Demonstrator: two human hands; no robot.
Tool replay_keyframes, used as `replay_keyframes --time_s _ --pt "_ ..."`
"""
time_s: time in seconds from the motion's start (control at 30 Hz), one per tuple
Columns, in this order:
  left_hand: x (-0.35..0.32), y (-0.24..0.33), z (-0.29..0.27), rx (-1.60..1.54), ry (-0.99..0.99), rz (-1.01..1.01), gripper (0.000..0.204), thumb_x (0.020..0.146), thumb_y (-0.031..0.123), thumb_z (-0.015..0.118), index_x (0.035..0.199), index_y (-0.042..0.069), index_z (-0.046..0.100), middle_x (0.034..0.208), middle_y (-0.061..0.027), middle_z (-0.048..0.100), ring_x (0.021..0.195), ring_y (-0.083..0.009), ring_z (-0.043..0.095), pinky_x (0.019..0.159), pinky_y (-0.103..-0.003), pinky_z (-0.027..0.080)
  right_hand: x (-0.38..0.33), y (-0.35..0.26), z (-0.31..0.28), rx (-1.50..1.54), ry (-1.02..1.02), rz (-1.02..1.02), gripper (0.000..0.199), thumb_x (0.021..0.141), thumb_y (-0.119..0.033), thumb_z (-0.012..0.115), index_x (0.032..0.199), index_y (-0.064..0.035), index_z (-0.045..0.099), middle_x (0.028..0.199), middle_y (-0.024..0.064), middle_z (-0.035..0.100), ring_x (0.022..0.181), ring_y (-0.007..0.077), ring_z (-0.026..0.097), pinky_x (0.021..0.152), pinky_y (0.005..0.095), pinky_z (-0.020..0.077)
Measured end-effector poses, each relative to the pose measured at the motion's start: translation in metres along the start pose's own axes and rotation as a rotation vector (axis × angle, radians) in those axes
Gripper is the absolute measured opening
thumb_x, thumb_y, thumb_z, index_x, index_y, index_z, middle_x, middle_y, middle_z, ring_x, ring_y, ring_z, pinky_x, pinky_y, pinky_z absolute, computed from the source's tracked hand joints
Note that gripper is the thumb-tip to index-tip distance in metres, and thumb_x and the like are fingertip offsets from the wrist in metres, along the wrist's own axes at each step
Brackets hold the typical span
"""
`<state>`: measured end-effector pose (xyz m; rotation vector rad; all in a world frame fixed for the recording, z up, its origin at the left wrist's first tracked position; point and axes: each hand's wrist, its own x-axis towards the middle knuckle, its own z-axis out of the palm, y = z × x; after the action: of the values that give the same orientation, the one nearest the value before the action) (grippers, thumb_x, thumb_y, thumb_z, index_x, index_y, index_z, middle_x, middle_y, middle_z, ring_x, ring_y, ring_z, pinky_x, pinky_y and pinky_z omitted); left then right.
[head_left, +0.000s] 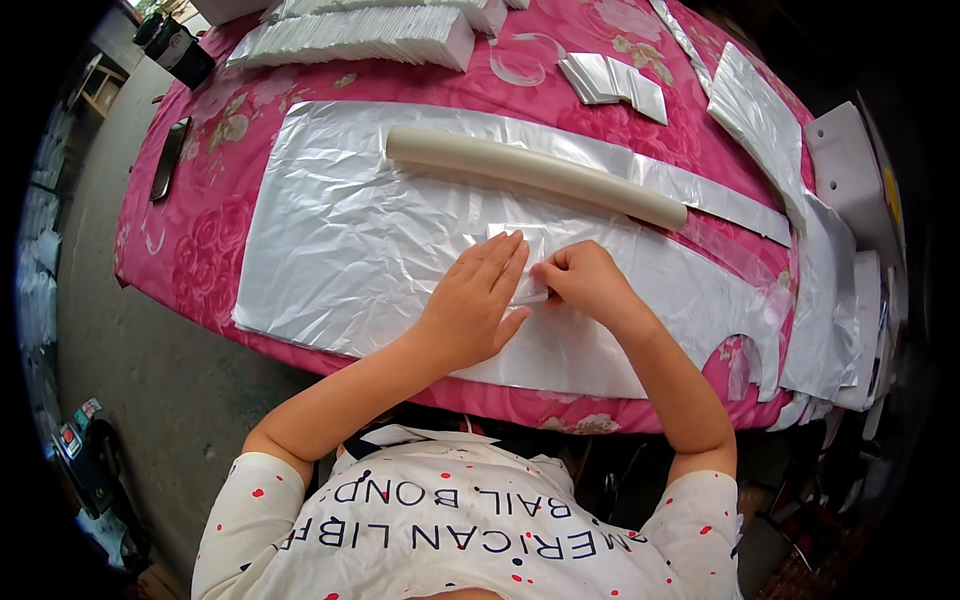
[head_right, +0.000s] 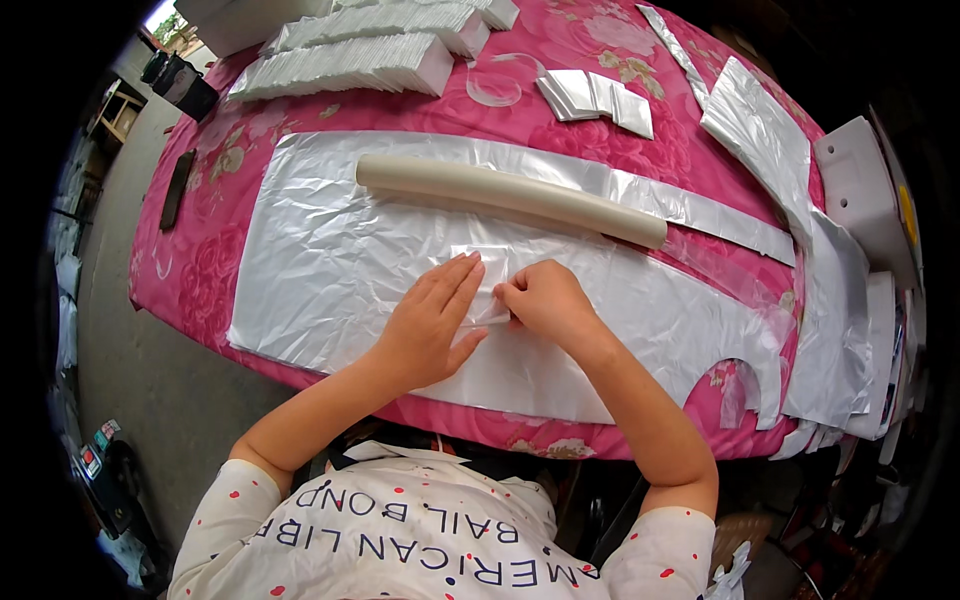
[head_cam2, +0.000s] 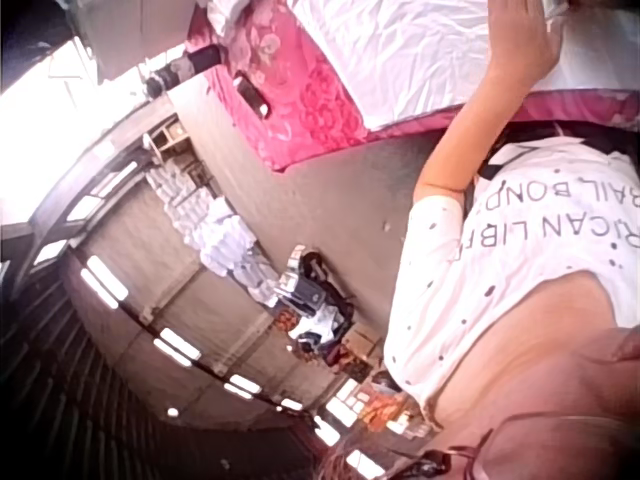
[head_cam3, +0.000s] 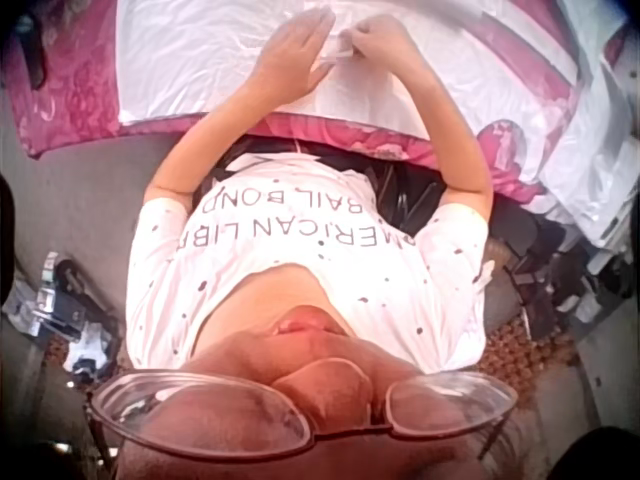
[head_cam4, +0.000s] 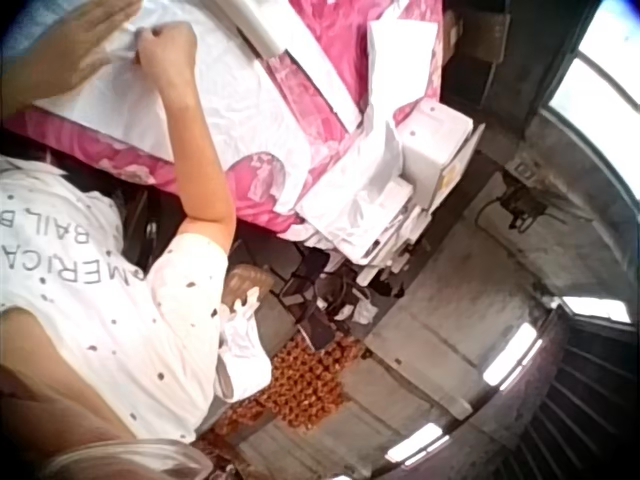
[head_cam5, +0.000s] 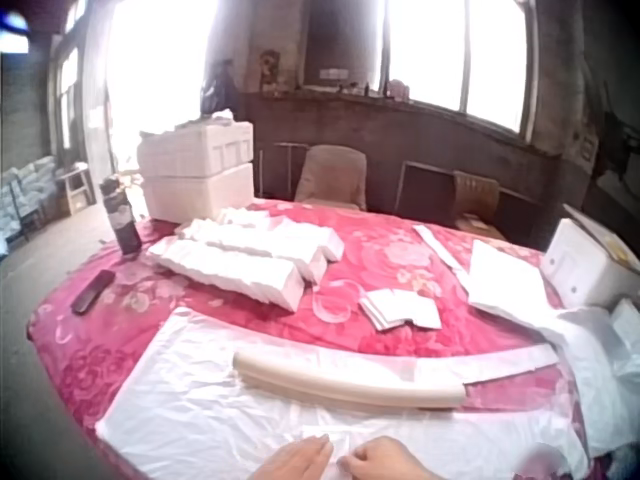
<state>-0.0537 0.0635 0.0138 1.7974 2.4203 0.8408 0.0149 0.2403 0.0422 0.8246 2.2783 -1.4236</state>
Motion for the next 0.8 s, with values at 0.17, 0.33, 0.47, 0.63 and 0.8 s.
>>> replay_keyframes --time_s 0.17,0.33,0.47,0.63,0.8 --pt "0.011 0.009 0.018 0.082 -0.130 -0.127 0.088 0.080 0.045 0.058 0.137 -0.010 0.020 0.143 -0.0263 0.021 0.135 -0.0390 0.017 0.109 -0.050 0.013 -0.001 0.001 0.002 -0.013 0.033 -0.023 0.027 0.082 -0.020 0.058 0.071 0.0039 0.064 0.058 0.0072 0.060 0.051 0.0114 0.058 0.050 0.0246 0.0441" --pt "0.005 0.003 0.030 0.074 -0.162 -0.120 0.100 0.078 0.053 0.057 0.139 -0.011 0.010 0.145 -0.0283 0.011 0.138 -0.0382 0.007 0.111 -0.047 0.006 -0.004 0.000 0.003 -0.032 0.045 -0.018 0.024 0.075 -0.021 0.063 0.072 0.0030 0.066 0.060 0.0105 0.062 0.052 0.0166 0.060 0.053 0.0278 0.0462" --pt "0.007 0.003 0.028 0.095 -0.179 -0.115 0.101 0.077 0.055 0.055 0.138 -0.011 0.010 0.146 -0.0278 0.010 0.138 -0.0377 0.004 0.112 -0.045 0.003 -0.014 0.003 0.005 -0.160 0.145 -0.141 0.023 0.066 -0.022 0.068 0.070 0.0009 0.067 0.064 0.0134 0.064 0.056 0.0230 0.062 0.055 0.0309 0.0482" --pt "0.003 -0.001 0.018 0.015 -0.045 -0.098 0.097 0.077 0.049 0.059 0.139 -0.008 0.012 0.145 -0.0279 0.012 0.138 -0.0371 0.007 0.112 -0.043 0.005 -0.023 -0.008 -0.012 -0.554 0.087 -0.149 0.019 0.063 -0.018 0.071 0.071 -0.0015 0.067 0.066 0.0130 0.064 0.064 0.0266 0.063 0.059 0.0346 0.0494" --pt "-0.038 0.003 -0.019 -0.538 0.095 -0.189 0.063 0.084 0.025 0.061 0.133 -0.004 0.034 0.136 -0.0268 0.034 0.127 -0.0316 0.037 0.105 -0.041 0.029 -0.011 -0.013 0.010 -0.569 0.400 -0.711 0.027 0.070 -0.017 0.069 0.091 -0.0020 0.063 0.088 0.0135 0.064 0.082 0.0276 0.061 0.074 0.0362 0.0475"
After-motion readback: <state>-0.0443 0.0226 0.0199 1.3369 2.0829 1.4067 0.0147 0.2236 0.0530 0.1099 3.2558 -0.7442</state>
